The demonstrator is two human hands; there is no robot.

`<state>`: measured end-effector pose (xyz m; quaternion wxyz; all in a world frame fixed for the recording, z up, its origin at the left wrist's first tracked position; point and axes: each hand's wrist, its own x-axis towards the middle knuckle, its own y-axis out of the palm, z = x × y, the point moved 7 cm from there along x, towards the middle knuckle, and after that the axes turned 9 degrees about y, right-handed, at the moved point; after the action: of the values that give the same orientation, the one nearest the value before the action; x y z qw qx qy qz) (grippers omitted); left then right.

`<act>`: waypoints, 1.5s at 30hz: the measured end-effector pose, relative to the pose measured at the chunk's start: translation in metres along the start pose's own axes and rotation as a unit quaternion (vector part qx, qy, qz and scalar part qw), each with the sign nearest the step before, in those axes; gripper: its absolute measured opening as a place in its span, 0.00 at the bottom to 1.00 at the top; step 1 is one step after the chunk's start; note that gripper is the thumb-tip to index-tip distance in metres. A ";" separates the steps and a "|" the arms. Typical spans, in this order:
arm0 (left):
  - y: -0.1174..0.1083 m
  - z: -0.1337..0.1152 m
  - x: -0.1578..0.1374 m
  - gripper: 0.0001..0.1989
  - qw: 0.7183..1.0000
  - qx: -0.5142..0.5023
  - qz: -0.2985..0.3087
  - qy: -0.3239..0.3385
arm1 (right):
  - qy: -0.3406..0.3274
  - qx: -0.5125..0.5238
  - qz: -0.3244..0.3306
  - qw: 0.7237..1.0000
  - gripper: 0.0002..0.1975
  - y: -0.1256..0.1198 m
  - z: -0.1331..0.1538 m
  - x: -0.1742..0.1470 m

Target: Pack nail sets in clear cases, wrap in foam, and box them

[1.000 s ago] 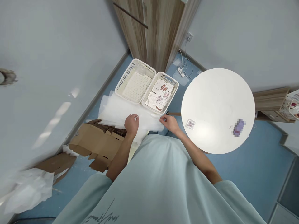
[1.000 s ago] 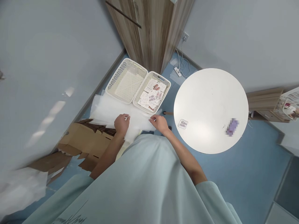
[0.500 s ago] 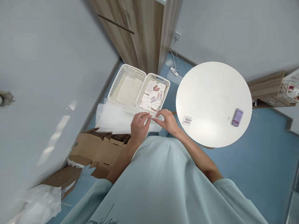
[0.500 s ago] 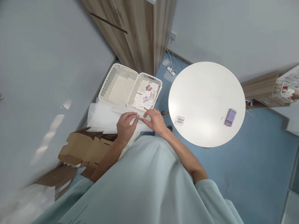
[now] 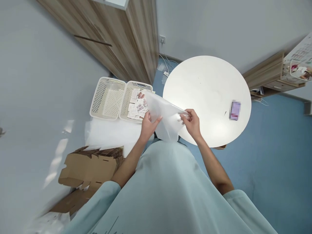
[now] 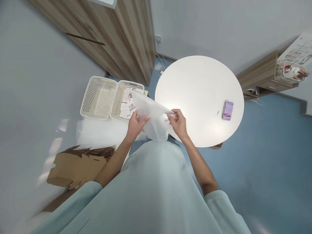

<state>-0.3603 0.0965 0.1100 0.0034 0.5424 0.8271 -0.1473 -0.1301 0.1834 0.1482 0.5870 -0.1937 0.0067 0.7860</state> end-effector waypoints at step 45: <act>0.200 0.090 0.052 0.25 0.956 0.245 0.111 -0.121 | 0.144 -0.097 -0.106 0.979 0.43 -0.172 -0.197 0.120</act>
<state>-0.2157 0.1948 -0.0331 -0.0134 0.5929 0.6940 -0.4083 0.0590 0.3007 -0.0338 0.6383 -0.3603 -0.0053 0.6803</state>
